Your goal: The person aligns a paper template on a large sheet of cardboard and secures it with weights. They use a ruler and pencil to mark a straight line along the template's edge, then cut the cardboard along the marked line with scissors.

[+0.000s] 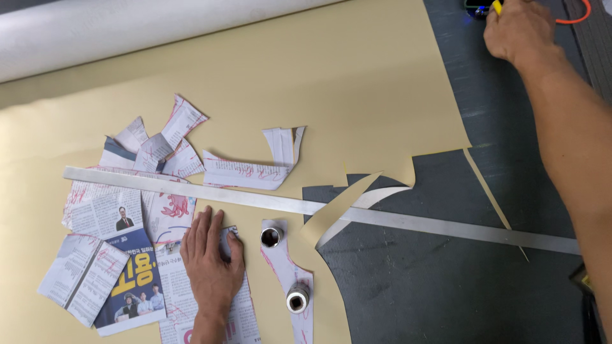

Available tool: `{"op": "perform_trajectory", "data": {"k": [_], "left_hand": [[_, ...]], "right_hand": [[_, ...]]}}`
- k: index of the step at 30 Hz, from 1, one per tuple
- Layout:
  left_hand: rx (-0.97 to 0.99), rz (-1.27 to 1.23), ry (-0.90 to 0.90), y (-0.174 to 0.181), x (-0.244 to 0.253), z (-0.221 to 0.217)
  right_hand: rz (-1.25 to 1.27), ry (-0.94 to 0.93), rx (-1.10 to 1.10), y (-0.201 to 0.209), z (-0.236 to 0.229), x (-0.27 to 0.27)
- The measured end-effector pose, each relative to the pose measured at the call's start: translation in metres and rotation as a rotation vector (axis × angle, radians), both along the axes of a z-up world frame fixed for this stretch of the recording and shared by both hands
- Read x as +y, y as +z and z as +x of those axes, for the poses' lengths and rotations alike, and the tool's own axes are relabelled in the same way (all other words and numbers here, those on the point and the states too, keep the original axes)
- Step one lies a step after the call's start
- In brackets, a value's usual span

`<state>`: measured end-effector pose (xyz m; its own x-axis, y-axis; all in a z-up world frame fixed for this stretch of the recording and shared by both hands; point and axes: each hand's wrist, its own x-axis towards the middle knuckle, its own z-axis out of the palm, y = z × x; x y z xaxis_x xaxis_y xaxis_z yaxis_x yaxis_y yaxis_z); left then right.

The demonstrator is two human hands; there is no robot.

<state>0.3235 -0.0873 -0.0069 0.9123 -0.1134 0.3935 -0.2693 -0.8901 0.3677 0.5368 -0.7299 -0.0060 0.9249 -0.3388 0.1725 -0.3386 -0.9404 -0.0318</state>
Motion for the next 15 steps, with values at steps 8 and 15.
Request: {"op": "perform_trajectory", "data": {"k": [8,15], "left_hand": [[-0.029,-0.026,-0.02,-0.006,0.004,0.001],[0.001,0.042,-0.045,-0.01,0.01,0.001]], "right_hand": [[-0.015,0.562,-0.447,0.036,-0.108,0.106],[0.287,0.544,0.23,0.047,-0.254,0.223]]}}
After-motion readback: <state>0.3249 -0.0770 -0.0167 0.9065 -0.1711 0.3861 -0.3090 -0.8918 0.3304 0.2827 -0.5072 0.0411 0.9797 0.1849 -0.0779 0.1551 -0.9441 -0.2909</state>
